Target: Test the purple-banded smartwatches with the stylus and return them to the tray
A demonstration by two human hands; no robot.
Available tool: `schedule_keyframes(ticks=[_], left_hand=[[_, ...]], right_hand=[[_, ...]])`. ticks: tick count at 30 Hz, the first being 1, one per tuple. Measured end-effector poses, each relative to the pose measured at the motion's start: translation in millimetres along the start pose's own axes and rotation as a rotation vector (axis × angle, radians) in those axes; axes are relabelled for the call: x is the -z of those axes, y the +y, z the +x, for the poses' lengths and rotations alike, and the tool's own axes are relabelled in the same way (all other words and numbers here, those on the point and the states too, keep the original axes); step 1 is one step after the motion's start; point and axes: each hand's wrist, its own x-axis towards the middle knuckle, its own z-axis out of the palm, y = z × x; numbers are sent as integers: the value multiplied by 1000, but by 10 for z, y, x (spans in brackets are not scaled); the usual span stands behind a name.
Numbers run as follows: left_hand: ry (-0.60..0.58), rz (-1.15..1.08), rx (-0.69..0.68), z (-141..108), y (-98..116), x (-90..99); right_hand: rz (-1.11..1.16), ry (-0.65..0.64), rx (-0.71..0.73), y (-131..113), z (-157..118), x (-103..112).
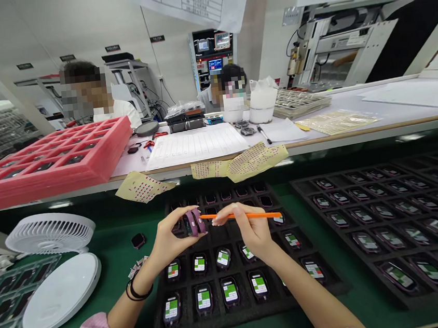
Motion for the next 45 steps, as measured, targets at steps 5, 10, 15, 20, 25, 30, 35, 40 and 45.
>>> schedule_keyframes(ticks=[5, 10, 15, 20, 25, 30, 35, 40, 45], left_hand=[[24, 10, -36, -7, -7, -33], [14, 19, -20, 1, -14, -43], [3, 9, -54, 0, 22, -47], [11, 29, -63, -16, 43, -56], [27, 52, -78, -24, 17, -73], [12, 55, -71, -7, 27, -51], [11, 117, -80, 9, 23, -24], [24, 226, -86, -23, -24, -58], [-31, 66, -41, -42, -17, -82]], right_hand=[[-92, -32, 85, -18, -13, -11], [-104, -34, 112, -11, -24, -10], [-24, -64, 153, -25, -35, -23], [-78, -80, 163, -51, -44, -38], [-161, -75, 189, -94, -29, -70], [-150, -113, 189, -75, -26, -45], [-48, 8, 30, -8, -27, -29], [18, -145, -308, 87, 17, -221], [88, -166, -478, 174, 43, -290]])
